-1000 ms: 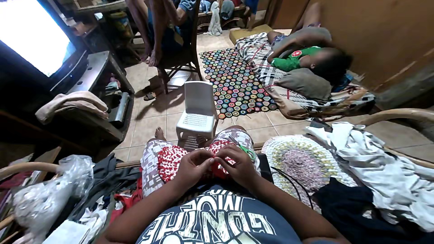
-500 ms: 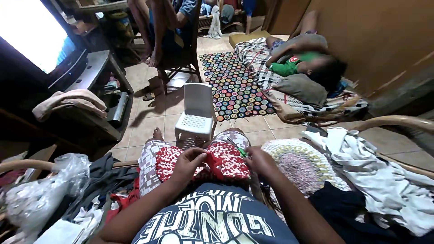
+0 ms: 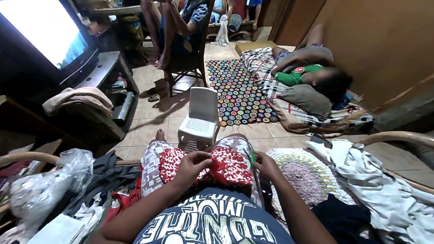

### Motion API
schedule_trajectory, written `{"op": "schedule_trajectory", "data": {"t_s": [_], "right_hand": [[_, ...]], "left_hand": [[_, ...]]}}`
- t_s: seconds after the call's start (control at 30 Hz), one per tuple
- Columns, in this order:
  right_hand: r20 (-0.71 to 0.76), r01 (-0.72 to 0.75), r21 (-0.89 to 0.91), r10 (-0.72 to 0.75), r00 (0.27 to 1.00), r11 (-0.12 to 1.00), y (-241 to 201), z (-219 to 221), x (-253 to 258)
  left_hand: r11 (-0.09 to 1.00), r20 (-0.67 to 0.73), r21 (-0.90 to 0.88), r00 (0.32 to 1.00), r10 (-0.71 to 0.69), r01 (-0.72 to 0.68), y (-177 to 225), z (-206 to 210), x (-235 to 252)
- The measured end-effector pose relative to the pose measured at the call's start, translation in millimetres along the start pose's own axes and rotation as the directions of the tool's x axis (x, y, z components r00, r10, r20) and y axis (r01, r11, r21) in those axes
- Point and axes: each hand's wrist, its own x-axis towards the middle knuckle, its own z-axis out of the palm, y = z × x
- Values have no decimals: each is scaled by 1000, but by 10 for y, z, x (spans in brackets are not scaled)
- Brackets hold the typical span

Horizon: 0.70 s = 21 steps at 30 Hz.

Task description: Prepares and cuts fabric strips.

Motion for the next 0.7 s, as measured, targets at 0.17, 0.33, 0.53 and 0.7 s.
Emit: {"op": "schedule_trajectory", "data": {"t_s": [0.17,0.33,0.53,0.7], "right_hand": [[-181,202,721,-101,978,663,-221,-100,-424],[190,119,829,-476,858,546,-690,-120,-1026],[427,23,723,-472,771,691,-810,-14,-1318],[415,-4,712,-416,809,703,-826,60,-1361]], "left_hand": [[975,-12,139,985,174,-171,-122,-68,9],[840,0,305,882,472,-449,-214,-65,58],[413,200,644,662,722,-644,-216,-118,82],[106,365,694,475,801,-713,-156,-138,91]]}}
